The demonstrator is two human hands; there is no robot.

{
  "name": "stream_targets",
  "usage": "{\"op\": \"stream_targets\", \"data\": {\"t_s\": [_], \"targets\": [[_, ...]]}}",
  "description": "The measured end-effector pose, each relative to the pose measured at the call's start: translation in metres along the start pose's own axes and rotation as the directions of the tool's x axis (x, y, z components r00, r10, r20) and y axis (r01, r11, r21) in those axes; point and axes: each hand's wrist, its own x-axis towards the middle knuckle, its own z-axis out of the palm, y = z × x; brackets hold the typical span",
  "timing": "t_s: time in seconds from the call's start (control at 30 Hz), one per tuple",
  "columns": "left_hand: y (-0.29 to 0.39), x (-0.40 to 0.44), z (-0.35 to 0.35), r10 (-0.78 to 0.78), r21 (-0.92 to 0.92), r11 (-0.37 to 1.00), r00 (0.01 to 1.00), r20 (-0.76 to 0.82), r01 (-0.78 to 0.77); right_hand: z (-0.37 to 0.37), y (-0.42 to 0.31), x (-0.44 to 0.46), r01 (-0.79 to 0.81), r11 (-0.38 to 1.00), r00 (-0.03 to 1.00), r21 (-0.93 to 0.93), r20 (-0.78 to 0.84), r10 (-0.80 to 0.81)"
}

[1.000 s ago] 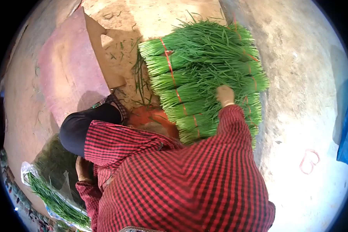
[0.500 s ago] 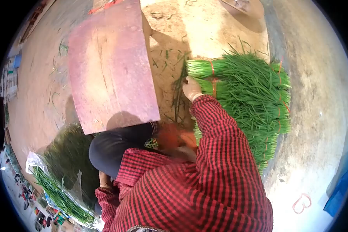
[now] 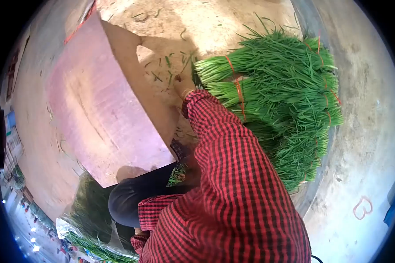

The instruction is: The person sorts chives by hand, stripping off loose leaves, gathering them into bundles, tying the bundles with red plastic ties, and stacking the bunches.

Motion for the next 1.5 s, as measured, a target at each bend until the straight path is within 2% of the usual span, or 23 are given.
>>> {"op": "stream_targets", "data": {"t_s": [0.1, 0.2, 0.27, 0.3, 0.37, 0.43, 0.5, 0.53, 0.6, 0.63, 0.67, 0.77, 0.87, 0.9, 0.93, 1.03, 1.17, 1.33, 1.37, 1.4, 1.43, 1.47, 1.5], "targets": [[0.002, -0.008, -0.009, 0.022, 0.073, 0.997, 1.000, -0.004, -0.022, -0.009, 0.002, -0.008, -0.098, 0.995, 0.994, 0.023, 0.055, 0.097], [0.002, -0.017, -0.017, 0.117, 0.119, 0.986, 0.993, -0.014, -0.114, -0.025, -0.019, -0.029, 0.126, 0.987, 0.978, -0.101, 0.181, -0.106], [-0.003, -0.026, -0.030, 0.285, 0.146, 0.951, 0.957, -0.060, -0.274, -0.038, -0.051, -0.053, 0.234, 0.879, 0.907, -0.416, 0.418, -0.044], [-0.007, -0.038, -0.032, 0.386, 0.168, 0.916, 0.914, -0.124, -0.364, -0.030, -0.048, -0.047, 0.196, 0.840, 0.858, -0.506, 0.503, 0.103], [-0.011, -0.092, -0.017, 0.545, 0.264, 0.838, 0.750, -0.375, -0.478, -0.005, -0.060, -0.052, 0.367, 0.787, 0.782, -0.496, 0.623, 0.028], [0.004, -0.149, -0.013, 0.681, 0.545, 0.733, 0.447, -0.580, -0.408, 0.031, -0.088, -0.067, 0.548, 0.747, 0.677, -0.377, 0.724, -0.131], [0.009, -0.179, -0.018, 0.595, 0.527, 0.803, 0.321, -0.737, -0.277, 0.064, -0.119, -0.092, 0.679, 0.700, 0.538, -0.219, 0.798, -0.271], [-0.037, -0.188, -0.030, 0.556, 0.491, 0.822, 0.215, -0.803, -0.289, 0.085, -0.135, -0.115, 0.733, 0.666, 0.440, -0.135, 0.842, -0.313], [-0.129, -0.193, -0.033, 0.424, 0.354, 0.781, 0.020, -0.906, -0.514, 0.109, -0.160, -0.159, 0.784, 0.620, 0.288, 0.000, 0.886, -0.364], [-0.167, -0.198, -0.028, 0.267, 0.223, 0.802, -0.001, -0.964, -0.555, 0.123, -0.174, -0.182, 0.803, 0.593, 0.206, 0.053, 0.910, -0.360], [-0.210, -0.197, -0.007, 0.125, 0.106, 0.783, -0.012, -0.992, -0.613, 0.128, -0.178, -0.206, 0.814, 0.572, 0.138, 0.100, 0.924, -0.357], [-0.314, -0.178, 0.067, -0.378, -0.386, 0.646, 0.163, -0.911, -0.659, 0.145, -0.180, -0.288, 0.838, 0.502, -0.060, 0.213, 0.951, -0.304], [-0.469, -0.111, 0.150, -0.532, -0.703, 0.480, 0.463, -0.709, -0.525, 0.158, -0.159, -0.377, 0.859, 0.428, -0.213, 0.281, 0.956, -0.201], [-0.498, -0.083, 0.186, -0.489, -0.759, 0.476, 0.584, -0.648, -0.445, 0.159, -0.148, -0.402, 0.865, 0.404, -0.256, 0.299, 0.954, -0.158], [-0.507, -0.064, 0.214, -0.441, -0.803, 0.477, 0.694, -0.570, -0.357, 0.161, -0.139, -0.420, 0.870, 0.382, -0.291, 0.311, 0.950, -0.110], [-0.490, -0.045, 0.263, -0.454, -0.900, 0.385, 0.806, -0.379, -0.206, 0.171, -0.108, -0.463, 0.894, 0.315, -0.349, 0.317, 0.936, 0.049], [-0.460, -0.031, 0.307, -0.521, -0.962, 0.150, 0.809, -0.272, -0.226, 0.185, -0.072, -0.474, 0.914, 0.245, -0.377, 0.323, 0.899, 0.222], [-0.440, -0.027, 0.335, -0.652, -0.916, -0.197, 0.744, -0.143, -0.349, 0.196, -0.066, -0.436, 0.952, 0.134, -0.306, 0.276, 0.883, 0.355], [-0.450, -0.022, 0.344, -0.693, -0.948, -0.041, 0.693, -0.201, -0.316, 0.198, -0.066, -0.428, 0.958, 0.112, -0.287, 0.264, 0.882, 0.373], [-0.474, -0.008, 0.366, -0.701, -0.915, 0.373, 0.601, -0.385, -0.152, 0.199, -0.068, -0.420, 0.966, 0.084, -0.258, 0.245, 0.882, 0.394], [-0.490, -0.004, 0.381, -0.694, -0.848, 0.526, 0.544, -0.471, -0.063, 0.198, -0.071, -0.411, 0.973, 0.057, -0.227, 0.224, 0.884, 0.410], [-0.501, -0.003, 0.390, -0.680, -0.758, 0.650, 0.482, -0.553, 0.048, 0.197, -0.075, -0.402, 0.980, 0.021, -0.188, 0.198, 0.887, 0.423], [-0.511, -0.007, 0.392, -0.740, -0.833, 0.553, 0.467, -0.484, 0.013, 0.195, -0.080, -0.393, 0.986, -0.011, -0.147, 0.169, 0.891, 0.430]]}}
